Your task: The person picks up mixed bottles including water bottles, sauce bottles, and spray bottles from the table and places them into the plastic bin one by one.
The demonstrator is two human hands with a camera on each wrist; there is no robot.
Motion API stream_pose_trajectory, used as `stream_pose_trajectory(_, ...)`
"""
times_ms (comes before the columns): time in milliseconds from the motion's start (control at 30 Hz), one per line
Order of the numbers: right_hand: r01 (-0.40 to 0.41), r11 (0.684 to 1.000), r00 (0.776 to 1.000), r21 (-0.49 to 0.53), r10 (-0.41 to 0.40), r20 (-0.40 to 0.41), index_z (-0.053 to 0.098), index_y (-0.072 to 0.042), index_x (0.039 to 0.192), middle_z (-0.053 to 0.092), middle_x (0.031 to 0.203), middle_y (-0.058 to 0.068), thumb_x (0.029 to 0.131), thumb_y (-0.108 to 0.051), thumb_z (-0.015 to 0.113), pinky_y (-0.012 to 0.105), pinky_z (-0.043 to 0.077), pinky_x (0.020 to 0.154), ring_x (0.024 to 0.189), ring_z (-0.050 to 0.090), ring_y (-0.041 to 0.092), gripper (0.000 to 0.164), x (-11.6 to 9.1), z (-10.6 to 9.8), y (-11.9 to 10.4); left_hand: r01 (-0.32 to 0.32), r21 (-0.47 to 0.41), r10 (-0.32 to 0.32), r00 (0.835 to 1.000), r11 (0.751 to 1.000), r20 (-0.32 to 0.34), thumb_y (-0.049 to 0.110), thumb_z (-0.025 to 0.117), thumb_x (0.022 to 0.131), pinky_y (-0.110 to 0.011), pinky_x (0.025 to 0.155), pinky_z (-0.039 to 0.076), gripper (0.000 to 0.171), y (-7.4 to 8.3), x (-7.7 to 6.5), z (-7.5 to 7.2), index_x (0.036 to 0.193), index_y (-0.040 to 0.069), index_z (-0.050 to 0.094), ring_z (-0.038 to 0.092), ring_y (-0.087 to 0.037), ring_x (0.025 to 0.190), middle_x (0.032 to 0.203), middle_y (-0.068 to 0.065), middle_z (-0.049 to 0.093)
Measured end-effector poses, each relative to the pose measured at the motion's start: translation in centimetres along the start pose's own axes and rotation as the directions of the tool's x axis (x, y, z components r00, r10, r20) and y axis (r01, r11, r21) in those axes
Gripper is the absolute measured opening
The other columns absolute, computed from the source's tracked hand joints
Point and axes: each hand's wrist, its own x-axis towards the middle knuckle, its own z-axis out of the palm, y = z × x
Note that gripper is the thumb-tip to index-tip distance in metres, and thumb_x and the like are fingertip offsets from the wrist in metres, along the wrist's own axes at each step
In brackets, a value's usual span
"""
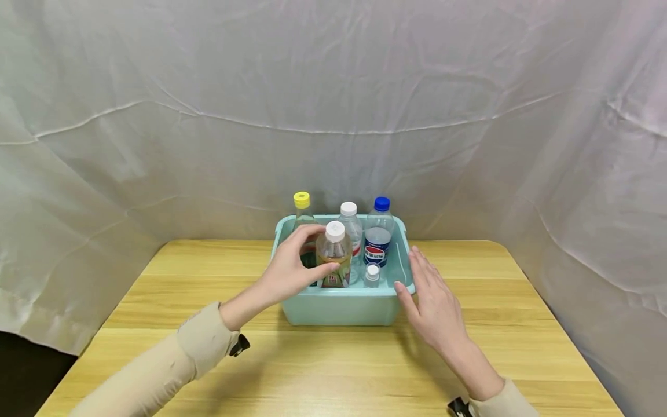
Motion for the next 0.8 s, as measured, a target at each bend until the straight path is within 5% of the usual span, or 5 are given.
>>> stream_pose_trajectory(300, 0.001, 1.0, 1.0, 0.002, -0.001, 0.007, 0.039, 0.005, 0.157, 0.038, 0.164, 0.018, 0.107, -0.037, 0.055, 0.043, 0.03, 0.125, 0.149, 0.041, 0.036, 0.067, 0.0, 0.1, 0.0, 0.052, 0.087, -0.061, 0.993, 0.995, 0.105, 0.016, 0.089, 0.084, -0.042, 0.1, 0.057, 0.066, -0.7, 0.9, 0.1, 0.14, 0.004, 0.055, 0.062, -0.025, 0.118, 0.135, -0.01, 0.06)
stream_pose_trajectory(800, -0.007, 1.0, 1.0, 0.002, 0.007, 0.014, 0.038, 0.005, 0.157, 0.039, 0.164, 0.019, 0.107, -0.037, 0.055, 0.042, 0.029, 0.125, 0.149, 0.04, 0.036, 0.067, 0.0, 0.0, -0.2, 0.062, 0.162, -0.114, 0.937, 0.985, 0.331, 0.017, 0.089, 0.084, -0.044, 0.1, 0.057, 0.064, -3.0, 2.6, 0.0, 0.136, 0.005, 0.054, 0.065, -0.025, 0.121, 0.131, -0.008, 0.061)
